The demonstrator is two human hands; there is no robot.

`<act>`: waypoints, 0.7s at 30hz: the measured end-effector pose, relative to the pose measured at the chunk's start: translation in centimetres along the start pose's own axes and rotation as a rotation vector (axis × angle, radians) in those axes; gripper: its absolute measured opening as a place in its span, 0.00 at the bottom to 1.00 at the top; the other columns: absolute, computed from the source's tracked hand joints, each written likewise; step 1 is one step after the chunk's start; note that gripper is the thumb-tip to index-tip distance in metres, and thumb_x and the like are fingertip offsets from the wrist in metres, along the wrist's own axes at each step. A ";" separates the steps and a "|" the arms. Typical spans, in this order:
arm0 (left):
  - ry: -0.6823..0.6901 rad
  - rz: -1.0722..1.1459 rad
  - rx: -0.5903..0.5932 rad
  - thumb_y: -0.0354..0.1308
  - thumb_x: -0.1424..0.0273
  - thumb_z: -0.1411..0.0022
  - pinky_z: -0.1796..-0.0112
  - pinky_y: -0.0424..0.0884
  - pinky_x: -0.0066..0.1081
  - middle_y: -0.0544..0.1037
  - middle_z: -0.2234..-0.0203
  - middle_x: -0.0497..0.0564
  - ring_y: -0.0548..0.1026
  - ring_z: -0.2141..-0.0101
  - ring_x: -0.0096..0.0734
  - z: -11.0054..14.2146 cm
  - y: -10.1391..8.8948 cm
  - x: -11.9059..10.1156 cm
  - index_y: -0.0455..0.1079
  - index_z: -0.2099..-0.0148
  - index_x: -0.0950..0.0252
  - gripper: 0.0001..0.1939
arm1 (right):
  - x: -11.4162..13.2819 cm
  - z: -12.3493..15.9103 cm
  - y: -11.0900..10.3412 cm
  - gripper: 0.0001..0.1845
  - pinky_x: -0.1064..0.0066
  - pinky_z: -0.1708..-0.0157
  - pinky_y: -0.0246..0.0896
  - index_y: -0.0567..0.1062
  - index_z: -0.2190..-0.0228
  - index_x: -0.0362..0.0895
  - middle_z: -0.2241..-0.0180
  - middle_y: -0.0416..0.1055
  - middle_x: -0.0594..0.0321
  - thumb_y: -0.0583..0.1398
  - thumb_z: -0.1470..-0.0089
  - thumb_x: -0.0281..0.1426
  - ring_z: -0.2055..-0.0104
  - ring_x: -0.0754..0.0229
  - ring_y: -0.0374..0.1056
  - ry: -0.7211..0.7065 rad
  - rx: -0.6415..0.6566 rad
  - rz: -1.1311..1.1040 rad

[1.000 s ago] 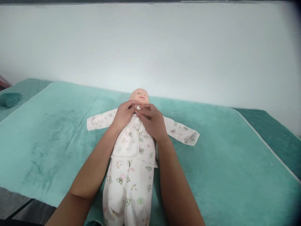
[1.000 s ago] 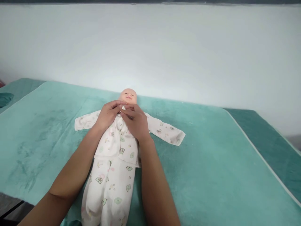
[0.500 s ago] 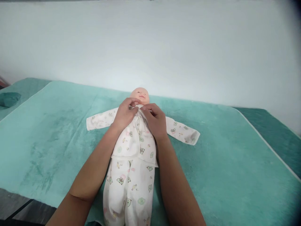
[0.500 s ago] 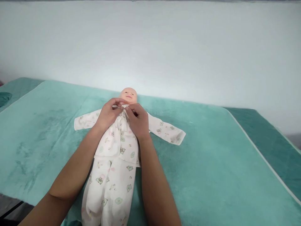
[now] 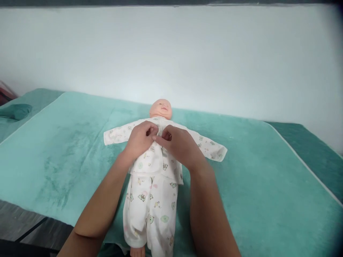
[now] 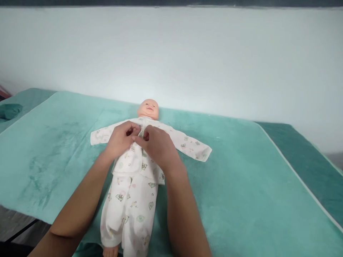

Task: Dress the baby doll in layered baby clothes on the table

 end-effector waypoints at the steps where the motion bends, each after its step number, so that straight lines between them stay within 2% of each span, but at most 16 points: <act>1: 0.012 0.011 0.031 0.54 0.71 0.37 0.65 0.64 0.32 0.72 0.72 0.47 0.69 0.70 0.31 0.3 -0.2 0.0 0.73 0.64 0.60 0.06 | 0.1 0.3 -0.2 0.19 0.67 0.77 0.48 0.63 0.78 0.48 0.78 0.67 0.66 0.63 0.45 0.42 0.76 0.61 0.57 0.024 0.026 0.017; 6: 0.036 0.039 0.085 0.55 0.64 0.34 0.66 0.63 0.32 0.68 0.73 0.47 0.66 0.71 0.30 0.2 -0.3 0.3 0.76 0.58 0.59 0.10 | -0.8 0.0 -0.3 0.15 0.68 0.78 0.50 0.64 0.75 0.48 0.76 0.69 0.65 0.61 0.44 0.41 0.76 0.61 0.59 0.106 0.028 -0.027; 11: -0.010 0.110 0.119 0.56 0.65 0.36 0.67 0.62 0.31 0.68 0.73 0.46 0.65 0.72 0.29 -0.4 -0.2 0.8 0.77 0.59 0.59 0.09 | -1.6 -0.7 0.1 0.12 0.69 0.78 0.56 0.67 0.74 0.47 0.78 0.69 0.68 0.59 0.43 0.39 0.79 0.62 0.64 0.147 0.069 -0.199; 17: -0.026 0.157 0.063 0.59 0.66 0.39 0.67 0.61 0.31 0.70 0.72 0.47 0.65 0.71 0.29 -0.6 -0.2 1.1 0.76 0.63 0.61 0.06 | -2.3 -1.0 0.6 0.06 0.71 0.81 0.55 0.72 0.71 0.47 0.78 0.66 0.69 0.61 0.47 0.36 0.80 0.65 0.61 0.190 -0.014 -0.435; 21: -0.135 0.312 0.054 0.59 0.63 0.39 0.69 0.61 0.31 0.73 0.71 0.47 0.65 0.72 0.28 -0.5 -0.1 1.1 0.76 0.63 0.61 0.08 | -3.0 -1.1 1.0 0.08 0.74 0.81 0.53 0.75 0.69 0.47 0.78 0.64 0.70 0.64 0.50 0.37 0.80 0.66 0.59 0.214 0.003 -0.651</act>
Point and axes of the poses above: each hand's wrist, its own z-axis away from the middle knuckle, its own y-axis out of the palm, x = y × z, the point moved 2 cm from there along -z, towards the middle knuckle
